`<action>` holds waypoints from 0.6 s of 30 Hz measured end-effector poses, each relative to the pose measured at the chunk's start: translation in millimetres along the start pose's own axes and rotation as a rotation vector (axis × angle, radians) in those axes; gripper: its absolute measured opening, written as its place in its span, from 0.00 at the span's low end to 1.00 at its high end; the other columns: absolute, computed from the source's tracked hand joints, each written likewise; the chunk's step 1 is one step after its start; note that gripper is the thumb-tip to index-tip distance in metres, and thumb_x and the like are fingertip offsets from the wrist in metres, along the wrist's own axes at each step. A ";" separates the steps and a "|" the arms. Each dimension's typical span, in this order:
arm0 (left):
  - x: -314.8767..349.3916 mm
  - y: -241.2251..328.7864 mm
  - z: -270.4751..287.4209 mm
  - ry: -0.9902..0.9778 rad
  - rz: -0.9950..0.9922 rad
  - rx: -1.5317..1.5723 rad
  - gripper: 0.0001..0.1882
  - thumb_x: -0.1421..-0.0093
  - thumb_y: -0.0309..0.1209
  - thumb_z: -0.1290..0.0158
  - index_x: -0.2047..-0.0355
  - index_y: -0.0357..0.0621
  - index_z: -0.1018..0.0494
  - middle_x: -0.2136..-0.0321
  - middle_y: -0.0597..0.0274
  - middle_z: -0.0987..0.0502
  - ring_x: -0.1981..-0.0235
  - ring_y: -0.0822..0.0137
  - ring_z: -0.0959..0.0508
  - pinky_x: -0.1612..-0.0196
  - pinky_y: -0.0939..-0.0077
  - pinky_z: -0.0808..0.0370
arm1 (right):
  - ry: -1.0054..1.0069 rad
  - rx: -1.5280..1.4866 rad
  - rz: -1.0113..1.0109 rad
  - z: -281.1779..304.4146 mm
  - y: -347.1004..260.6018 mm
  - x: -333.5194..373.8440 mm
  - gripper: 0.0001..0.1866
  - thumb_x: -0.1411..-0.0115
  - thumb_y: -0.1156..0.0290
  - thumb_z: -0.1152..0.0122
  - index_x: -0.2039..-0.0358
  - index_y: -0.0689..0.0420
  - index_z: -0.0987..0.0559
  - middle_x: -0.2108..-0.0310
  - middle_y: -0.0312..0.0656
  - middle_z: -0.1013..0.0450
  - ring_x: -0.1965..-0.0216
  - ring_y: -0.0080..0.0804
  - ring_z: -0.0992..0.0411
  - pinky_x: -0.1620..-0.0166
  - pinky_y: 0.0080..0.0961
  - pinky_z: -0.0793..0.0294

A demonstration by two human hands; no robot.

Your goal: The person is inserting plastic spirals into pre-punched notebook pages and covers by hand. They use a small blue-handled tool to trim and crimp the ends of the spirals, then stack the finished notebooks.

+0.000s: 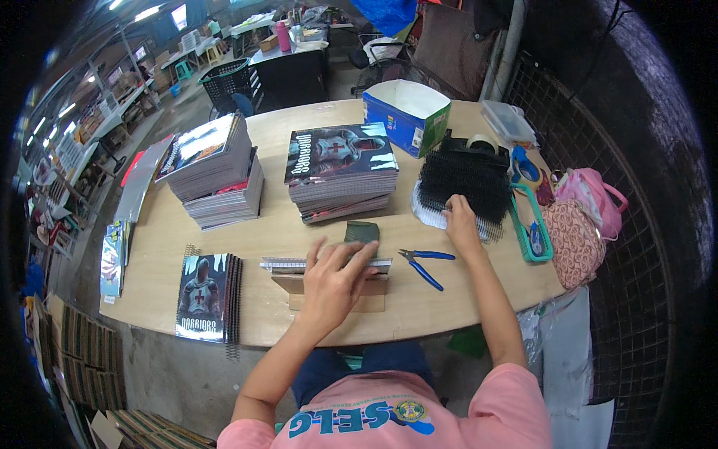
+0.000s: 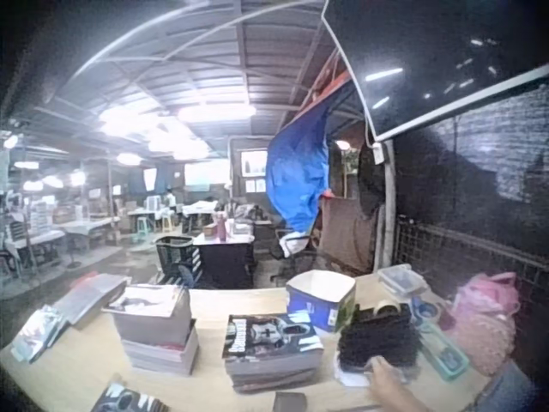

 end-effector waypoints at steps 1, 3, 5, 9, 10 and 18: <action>3.9 -5.7 -6.4 -0.015 -0.019 0.029 0.15 0.46 0.33 0.41 0.57 0.50 0.22 0.64 0.64 0.23 0.62 0.62 0.24 0.48 0.58 0.34 | -0.002 -0.114 0.059 13.9 -27.8 0.0 0.11 0.44 0.77 0.42 0.59 0.61 0.21 0.62 0.54 0.29 0.63 0.47 0.27 0.61 0.33 0.29; 6.7 -5.4 -7.1 -0.009 -0.022 0.055 0.12 0.46 0.31 0.41 0.60 0.50 0.22 0.68 0.66 0.23 0.67 0.63 0.25 0.54 0.62 0.33 | -0.103 -0.255 0.078 33.6 -65.2 9.4 0.13 0.44 0.78 0.42 0.57 0.61 0.20 0.65 0.53 0.27 0.66 0.42 0.26 0.63 0.30 0.29; 5.1 -4.2 -7.9 -0.005 -0.032 0.067 0.10 0.46 0.31 0.41 0.61 0.50 0.22 0.70 0.68 0.24 0.69 0.64 0.25 0.58 0.64 0.33 | -0.309 -0.312 0.005 33.5 -85.0 31.4 0.15 0.44 0.80 0.42 0.55 0.60 0.20 0.69 0.49 0.24 0.69 0.32 0.26 0.64 0.27 0.29; 3.0 -0.4 -5.2 -0.001 -0.026 0.032 0.09 0.45 0.31 0.41 0.63 0.51 0.23 0.70 0.69 0.24 0.69 0.65 0.25 0.60 0.66 0.34 | -0.258 -0.560 0.185 49.3 -132.5 47.1 0.11 0.39 0.73 0.44 0.58 0.61 0.19 0.71 0.46 0.23 0.73 0.31 0.28 0.67 0.25 0.29; 3.2 -0.5 -4.5 0.002 -0.023 0.019 0.09 0.45 0.31 0.42 0.63 0.51 0.23 0.70 0.69 0.24 0.69 0.65 0.25 0.60 0.67 0.34 | -0.271 -0.598 0.126 47.5 -133.6 50.6 0.11 0.37 0.71 0.45 0.57 0.61 0.20 0.72 0.45 0.24 0.75 0.28 0.29 0.69 0.22 0.30; 5.3 -0.6 -7.4 0.004 -0.035 0.018 0.10 0.45 0.32 0.42 0.61 0.51 0.24 0.69 0.69 0.24 0.68 0.65 0.25 0.59 0.67 0.34 | -0.569 -1.592 -0.550 -24.7 -147.6 68.7 0.13 0.31 0.62 0.54 0.61 0.58 0.29 0.77 0.38 0.29 0.83 0.15 0.40 0.79 0.13 0.40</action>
Point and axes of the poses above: each hand's wrist, its own x-axis away from the middle knuckle, its own z-axis out of the back of the hand, y = z × x, the point moved 10 cm from there along -x, towards the middle knuckle
